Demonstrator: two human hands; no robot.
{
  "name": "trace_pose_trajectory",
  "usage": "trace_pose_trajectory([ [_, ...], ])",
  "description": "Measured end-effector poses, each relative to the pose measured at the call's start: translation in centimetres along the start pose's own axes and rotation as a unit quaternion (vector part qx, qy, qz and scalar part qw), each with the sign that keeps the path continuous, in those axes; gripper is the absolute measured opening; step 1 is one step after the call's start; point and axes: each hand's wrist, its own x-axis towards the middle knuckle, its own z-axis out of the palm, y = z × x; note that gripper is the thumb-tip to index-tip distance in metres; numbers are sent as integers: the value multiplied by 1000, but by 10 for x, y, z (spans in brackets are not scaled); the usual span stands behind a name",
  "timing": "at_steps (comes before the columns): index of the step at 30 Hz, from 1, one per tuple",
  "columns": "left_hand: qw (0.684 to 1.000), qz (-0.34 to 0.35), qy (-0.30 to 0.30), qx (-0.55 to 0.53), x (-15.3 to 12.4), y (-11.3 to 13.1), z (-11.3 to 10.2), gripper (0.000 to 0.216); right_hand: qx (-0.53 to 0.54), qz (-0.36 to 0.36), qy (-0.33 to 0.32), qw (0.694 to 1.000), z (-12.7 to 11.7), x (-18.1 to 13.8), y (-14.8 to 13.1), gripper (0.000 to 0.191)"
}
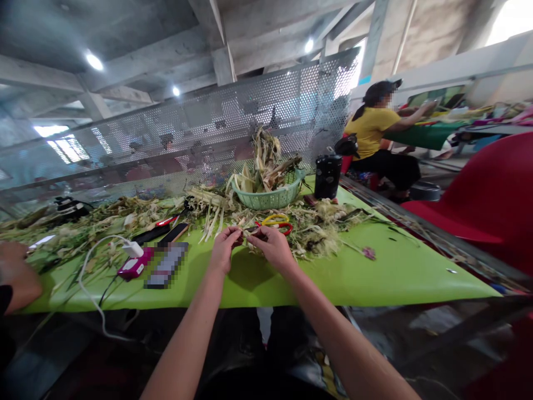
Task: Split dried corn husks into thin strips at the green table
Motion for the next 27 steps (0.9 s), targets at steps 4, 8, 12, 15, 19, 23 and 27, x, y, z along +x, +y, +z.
trace_pose_trajectory([
  [4, 1000, 7, -3, -1, 1, -1, -1, 19, 9, 1, 0, 1000, 0, 1, 1, 32],
  [8, 999, -13, -39, -4, -2, 0, 0, 24, 45, 19, 7, 999, 0, 1, 3, 35],
  [12, 997, -26, -73, -7, -5, 1, 2, 29, 47, 22, 3, 999, -1, 1, 3, 35],
  [15, 998, -11, -61, -7, -4, 0, 3, 29, 59, 18, -11, 998, -1, 1, 3, 34],
  [19, 998, -32, -46, -18, -2, -3, 0, 30, 77, 32, -17, 996, -1, 1, 4, 32],
  [23, 997, -33, -73, -11, -2, -5, 0, 33, 81, 44, -15, 996, -1, 1, 1, 31],
  [27, 996, 8, -86, 15, -3, -4, 2, 31, 126, 82, -22, 988, -2, 1, -4, 33],
])
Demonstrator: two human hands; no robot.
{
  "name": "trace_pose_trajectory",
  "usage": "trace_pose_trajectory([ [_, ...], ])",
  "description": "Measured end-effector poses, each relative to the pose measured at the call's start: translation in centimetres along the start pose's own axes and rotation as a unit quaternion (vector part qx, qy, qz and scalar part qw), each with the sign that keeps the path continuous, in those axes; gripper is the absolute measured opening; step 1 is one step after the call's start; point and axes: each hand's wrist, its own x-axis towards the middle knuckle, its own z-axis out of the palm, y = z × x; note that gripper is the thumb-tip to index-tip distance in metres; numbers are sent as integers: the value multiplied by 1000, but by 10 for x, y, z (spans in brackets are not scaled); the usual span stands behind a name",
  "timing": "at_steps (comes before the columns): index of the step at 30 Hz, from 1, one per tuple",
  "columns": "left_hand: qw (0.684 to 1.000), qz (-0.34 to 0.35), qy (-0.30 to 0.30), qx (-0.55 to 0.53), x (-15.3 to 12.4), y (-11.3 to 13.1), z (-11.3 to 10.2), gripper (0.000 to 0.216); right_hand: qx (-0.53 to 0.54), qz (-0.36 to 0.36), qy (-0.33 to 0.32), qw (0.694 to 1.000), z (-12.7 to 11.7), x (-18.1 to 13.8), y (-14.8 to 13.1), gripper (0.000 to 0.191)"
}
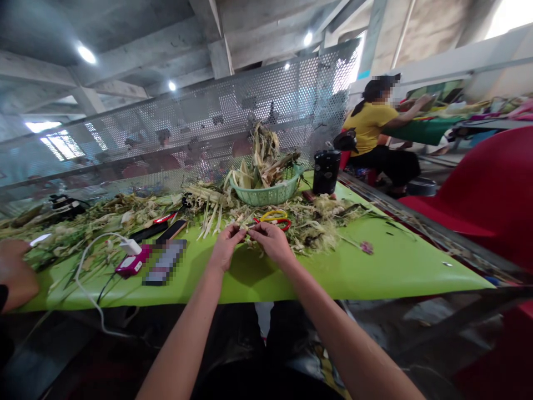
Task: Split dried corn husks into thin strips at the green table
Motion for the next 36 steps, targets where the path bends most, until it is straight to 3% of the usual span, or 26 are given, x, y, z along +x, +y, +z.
trace_pose_trajectory([
  [5, 999, 19, -16, 24, 0, 1, 1, 28, 47, 49, -32, 997, 0, -1, -4, 40],
  [13, 997, -22, 53, -48, 3, 0, -1, 32, 61, 36, -19, 997, 3, -3, -5, 42],
  [23, 990, -48, 51, -126, 3, -2, -1, 33, -19, -26, -29, 999, 4, 1, 2, 36],
  [31, 993, -68, 18, -97, 0, 2, 0, 33, 25, 1, -12, 1000, 3, 0, -2, 41],
  [36, 995, -57, 18, -75, 1, -1, 0, 29, 34, 10, -36, 999, 3, 1, -1, 42],
])
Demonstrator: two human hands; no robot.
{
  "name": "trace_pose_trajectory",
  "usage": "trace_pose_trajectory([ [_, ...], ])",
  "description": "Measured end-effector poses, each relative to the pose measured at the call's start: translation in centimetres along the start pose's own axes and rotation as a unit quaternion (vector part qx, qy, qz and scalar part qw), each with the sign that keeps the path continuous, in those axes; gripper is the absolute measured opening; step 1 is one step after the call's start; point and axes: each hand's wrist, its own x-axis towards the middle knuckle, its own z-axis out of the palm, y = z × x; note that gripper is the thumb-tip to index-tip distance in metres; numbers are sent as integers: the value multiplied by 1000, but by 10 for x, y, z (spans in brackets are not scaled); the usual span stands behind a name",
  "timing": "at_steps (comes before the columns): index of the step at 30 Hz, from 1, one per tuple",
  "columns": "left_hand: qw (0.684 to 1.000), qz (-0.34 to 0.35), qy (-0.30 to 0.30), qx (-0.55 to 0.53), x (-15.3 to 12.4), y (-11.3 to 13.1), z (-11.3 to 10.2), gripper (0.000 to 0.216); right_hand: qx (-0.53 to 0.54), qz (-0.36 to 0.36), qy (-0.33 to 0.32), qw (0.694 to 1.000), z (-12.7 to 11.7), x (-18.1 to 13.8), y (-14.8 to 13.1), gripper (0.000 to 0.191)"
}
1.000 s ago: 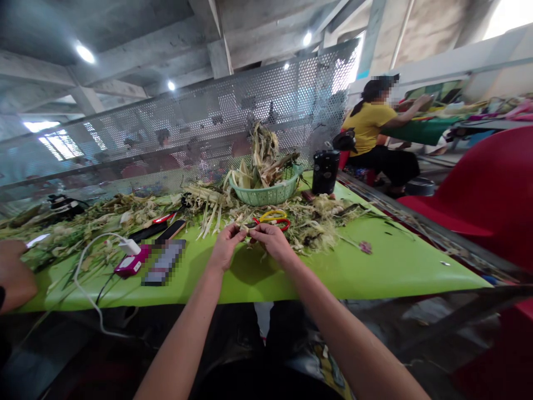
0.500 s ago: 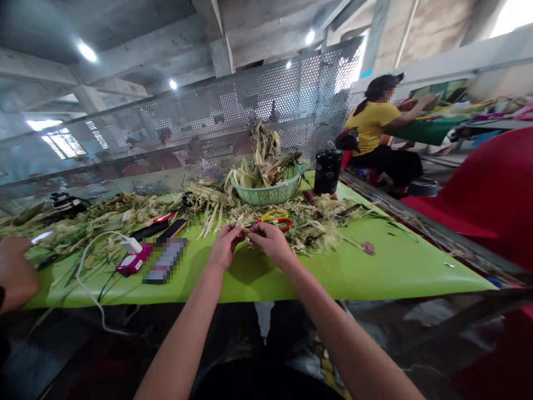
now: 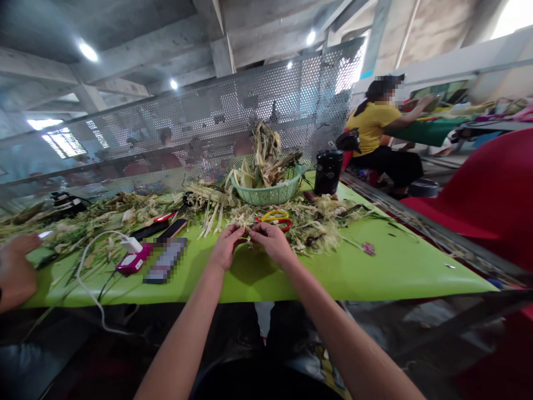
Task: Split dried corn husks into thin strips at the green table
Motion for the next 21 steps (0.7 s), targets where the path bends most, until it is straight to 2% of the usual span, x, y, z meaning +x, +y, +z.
trace_pose_trajectory([
  [7, 997, 39, 35, 57, 1, -1, -2, 27, -22, 10, -17, 1000, 2, -1, 6, 37],
  [11, 999, -4, 46, 15, -1, 1, 1, 34, -4, 11, 16, 1000, 1, -2, 3, 38],
  [14, 999, -28, 32, -17, -2, 0, 1, 38, 3, 10, 25, 1000, 0, -1, 1, 39],
  [18, 1000, 0, 4, 13, -1, -1, 0, 35, 3, 10, 16, 1000, 0, 0, 2, 41],
  [21, 999, 16, 34, 7, 1, 0, -1, 36, -4, 7, 21, 1000, -1, -1, 2, 40],
])
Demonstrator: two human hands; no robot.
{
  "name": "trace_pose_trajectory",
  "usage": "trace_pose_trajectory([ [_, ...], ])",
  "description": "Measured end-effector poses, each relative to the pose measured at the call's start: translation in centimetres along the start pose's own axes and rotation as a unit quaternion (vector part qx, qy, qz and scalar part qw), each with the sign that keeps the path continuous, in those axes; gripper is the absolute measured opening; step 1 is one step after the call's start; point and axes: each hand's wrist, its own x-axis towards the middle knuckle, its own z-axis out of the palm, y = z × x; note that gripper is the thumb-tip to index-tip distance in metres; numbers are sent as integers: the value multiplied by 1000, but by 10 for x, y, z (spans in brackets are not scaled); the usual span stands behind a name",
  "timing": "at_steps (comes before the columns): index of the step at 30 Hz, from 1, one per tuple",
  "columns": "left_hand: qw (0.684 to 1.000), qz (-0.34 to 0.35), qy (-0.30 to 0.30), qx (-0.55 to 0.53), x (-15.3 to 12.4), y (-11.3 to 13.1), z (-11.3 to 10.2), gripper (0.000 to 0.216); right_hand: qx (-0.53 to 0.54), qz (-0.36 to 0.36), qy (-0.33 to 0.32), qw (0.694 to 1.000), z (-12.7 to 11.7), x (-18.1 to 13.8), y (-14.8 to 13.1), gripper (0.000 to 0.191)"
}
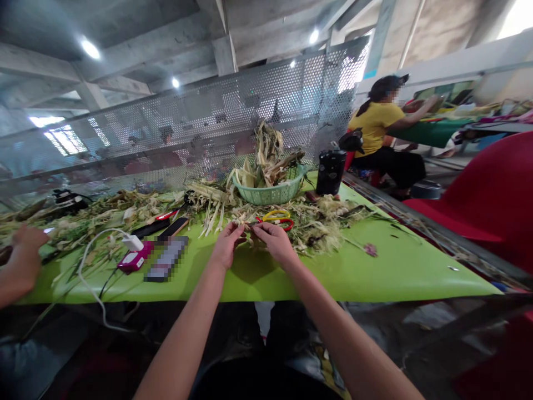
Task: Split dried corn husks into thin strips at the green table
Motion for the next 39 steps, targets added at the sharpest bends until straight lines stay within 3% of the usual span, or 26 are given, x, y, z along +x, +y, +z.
trace_pose_trajectory([
  [5, 998, 0, 48, -49, 2, 2, -1, 37, -29, -10, 2, 1000, -1, 0, 3, 33],
  [11, 989, -38, 49, -133, 5, -2, -5, 34, -64, -17, -22, 998, 0, 3, 6, 27],
  [16, 991, -68, 10, -115, 3, -3, -3, 40, -78, -22, -9, 997, -1, 1, 2, 32],
  [20, 996, -45, -34, -65, 2, -3, -2, 44, -89, -40, 4, 995, -2, 0, 2, 34],
  [24, 1000, 4, -16, 6, 6, -6, -6, 40, -132, -69, 8, 989, -4, 1, 7, 34],
  [28, 999, 26, -6, 47, 8, -7, -8, 32, -201, -96, 61, 973, -7, 1, 11, 32],
  [33, 998, 26, -30, 48, 6, -4, -5, 30, -225, -111, 104, 962, -8, 2, 7, 29],
  [39, 994, -8, -113, -11, -1, 0, 1, 41, -189, -95, 110, 971, -9, 3, 4, 30],
])
